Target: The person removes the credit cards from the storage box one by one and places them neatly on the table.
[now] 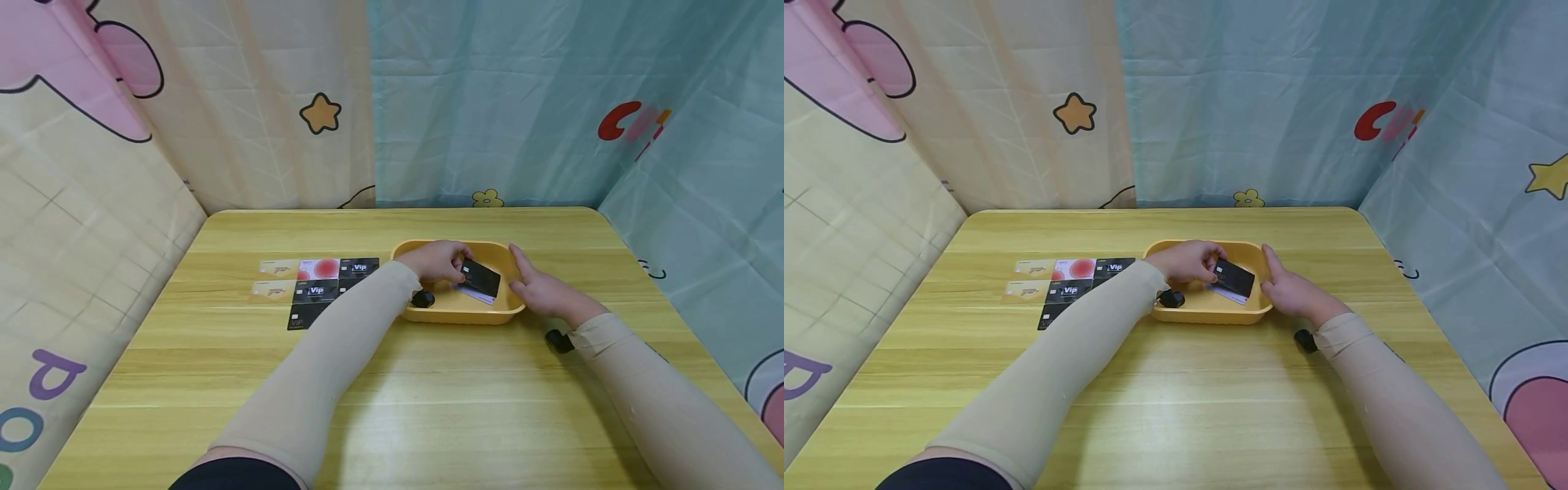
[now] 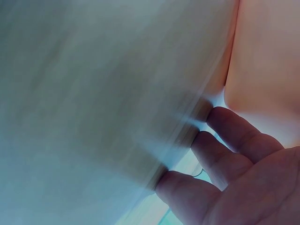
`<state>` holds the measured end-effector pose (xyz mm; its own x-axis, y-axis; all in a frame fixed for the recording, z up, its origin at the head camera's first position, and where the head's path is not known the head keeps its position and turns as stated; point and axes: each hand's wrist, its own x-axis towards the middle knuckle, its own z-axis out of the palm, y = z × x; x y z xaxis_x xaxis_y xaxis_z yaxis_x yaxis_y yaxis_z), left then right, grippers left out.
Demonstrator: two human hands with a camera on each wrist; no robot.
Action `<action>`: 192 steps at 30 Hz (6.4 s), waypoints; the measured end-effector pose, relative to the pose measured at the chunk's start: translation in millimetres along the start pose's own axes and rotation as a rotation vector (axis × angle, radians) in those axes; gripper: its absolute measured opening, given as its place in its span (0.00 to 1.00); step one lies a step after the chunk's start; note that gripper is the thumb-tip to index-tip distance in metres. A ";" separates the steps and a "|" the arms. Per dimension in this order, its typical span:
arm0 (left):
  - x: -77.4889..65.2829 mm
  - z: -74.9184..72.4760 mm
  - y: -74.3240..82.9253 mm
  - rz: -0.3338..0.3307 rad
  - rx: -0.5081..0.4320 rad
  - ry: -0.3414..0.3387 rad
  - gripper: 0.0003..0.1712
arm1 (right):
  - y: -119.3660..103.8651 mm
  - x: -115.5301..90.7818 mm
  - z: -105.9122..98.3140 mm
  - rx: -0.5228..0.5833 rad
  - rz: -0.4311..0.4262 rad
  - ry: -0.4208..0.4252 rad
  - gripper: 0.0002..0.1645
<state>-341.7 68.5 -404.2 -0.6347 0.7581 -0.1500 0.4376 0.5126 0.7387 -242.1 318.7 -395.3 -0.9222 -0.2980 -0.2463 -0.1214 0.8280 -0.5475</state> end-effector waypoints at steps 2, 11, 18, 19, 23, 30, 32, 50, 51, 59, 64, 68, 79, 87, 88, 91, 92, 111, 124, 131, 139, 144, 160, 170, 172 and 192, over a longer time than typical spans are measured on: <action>-0.8 -0.6 1.5 -0.002 0.001 0.000 0.29 | -0.9 -0.4 -0.5 0.002 0.001 -0.001 0.49; -1.1 -1.5 3.3 -0.009 -0.027 0.005 0.29 | -1.1 -0.3 -1.6 0.004 0.000 -0.004 0.49; -3.0 -1.1 3.9 -0.013 -0.046 0.036 0.29 | -3.1 -0.9 -1.3 -0.014 -0.001 -0.006 0.48; -3.5 -1.2 4.2 -0.015 -0.045 0.040 0.29 | -3.3 -0.7 -1.1 -0.014 -0.002 -0.007 0.48; -4.9 -1.9 5.2 -0.016 -0.055 0.053 0.29 | -3.4 0.5 -0.3 -0.001 -0.007 -0.007 0.48; -5.6 -6.2 8.1 0.016 -0.024 0.082 0.30 | -4.2 0.3 0.9 0.010 -0.009 0.000 0.48; -6.5 -8.4 9.4 0.022 -0.002 0.088 0.31 | -4.5 0.0 1.4 0.008 -0.007 -0.001 0.48; -48.9 -44.2 31.7 0.052 0.089 0.090 0.32 | -0.1 -0.3 1.5 -0.006 0.013 0.000 0.47; -52.4 -47.1 32.0 0.056 0.085 0.097 0.32 | -0.1 -0.2 1.4 -0.013 0.015 -0.001 0.47; -90.5 -73.6 23.8 0.068 0.037 0.179 0.30 | -2.2 0.1 -0.7 -0.006 0.019 -0.026 0.49; -124.0 -90.6 9.1 0.009 0.018 0.221 0.28 | -3.9 0.0 -2.0 -0.031 0.015 -0.024 0.49; -155.3 -102.4 -9.4 -0.052 0.008 0.257 0.28 | -4.4 0.6 -1.2 -0.044 0.015 -0.022 0.48; -245.9 -118.5 -66.8 -0.220 -0.023 0.284 0.31 | -1.2 2.8 -0.2 -0.031 0.017 -0.026 0.49; -317.5 -114.9 -109.0 -0.317 -0.051 0.279 0.31 | -3.6 3.2 -1.2 -0.030 0.011 -0.033 0.49; -325.2 -113.8 -113.6 -0.327 -0.054 0.277 0.31 | -3.7 3.4 -1.2 -0.031 0.011 -0.034 0.49; -343.8 -110.9 -126.5 -0.358 -0.053 0.271 0.31 | -3.3 3.7 -1.2 -0.030 0.010 -0.036 0.49; -348.3 -109.8 -129.9 -0.366 -0.062 0.270 0.31 | -2.7 3.8 -1.2 -0.028 0.011 -0.037 0.49; -362.0 -97.4 -152.5 -0.391 -0.008 0.213 0.32 | -3.4 4.0 -3.9 -0.012 0.030 -0.053 0.50; -360.9 -93.7 -149.9 -0.400 0.039 0.179 0.33 | -2.2 4.8 -3.6 0.008 0.031 -0.052 0.50; -358.7 -91.8 -151.6 -0.404 0.070 0.176 0.33 | -0.8 5.4 -2.9 0.021 0.025 -0.053 0.51; -358.6 -92.0 -151.2 -0.423 0.093 0.162 0.31 | -1.8 4.3 -2.6 0.025 0.022 -0.051 0.50; -357.6 -91.1 -151.7 -0.419 0.078 0.161 0.31 | -2.3 3.2 -1.9 0.026 0.021 -0.046 0.50; -356.8 -89.5 -149.7 -0.390 0.111 0.164 0.28 | -0.9 4.9 -1.9 0.032 0.026 -0.049 0.51; -356.1 -90.2 -150.6 -0.386 0.116 0.160 0.25 | -0.6 4.4 -1.7 0.055 0.013 -0.046 0.50; -356.1 -90.4 -151.1 -0.387 0.112 0.160 0.25 | -1.2 4.8 -1.8 0.061 0.017 -0.049 0.50; -356.3 -91.6 -147.6 -0.399 0.071 0.145 0.24 | 1.0 5.4 -2.2 0.014 0.020 -0.041 0.50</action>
<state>-238.5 -314.2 -399.6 -0.8438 0.4331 -0.3168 0.1793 0.7841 0.5942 -248.0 318.9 -395.4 -0.9085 -0.3012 -0.2896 -0.0980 0.8273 -0.5531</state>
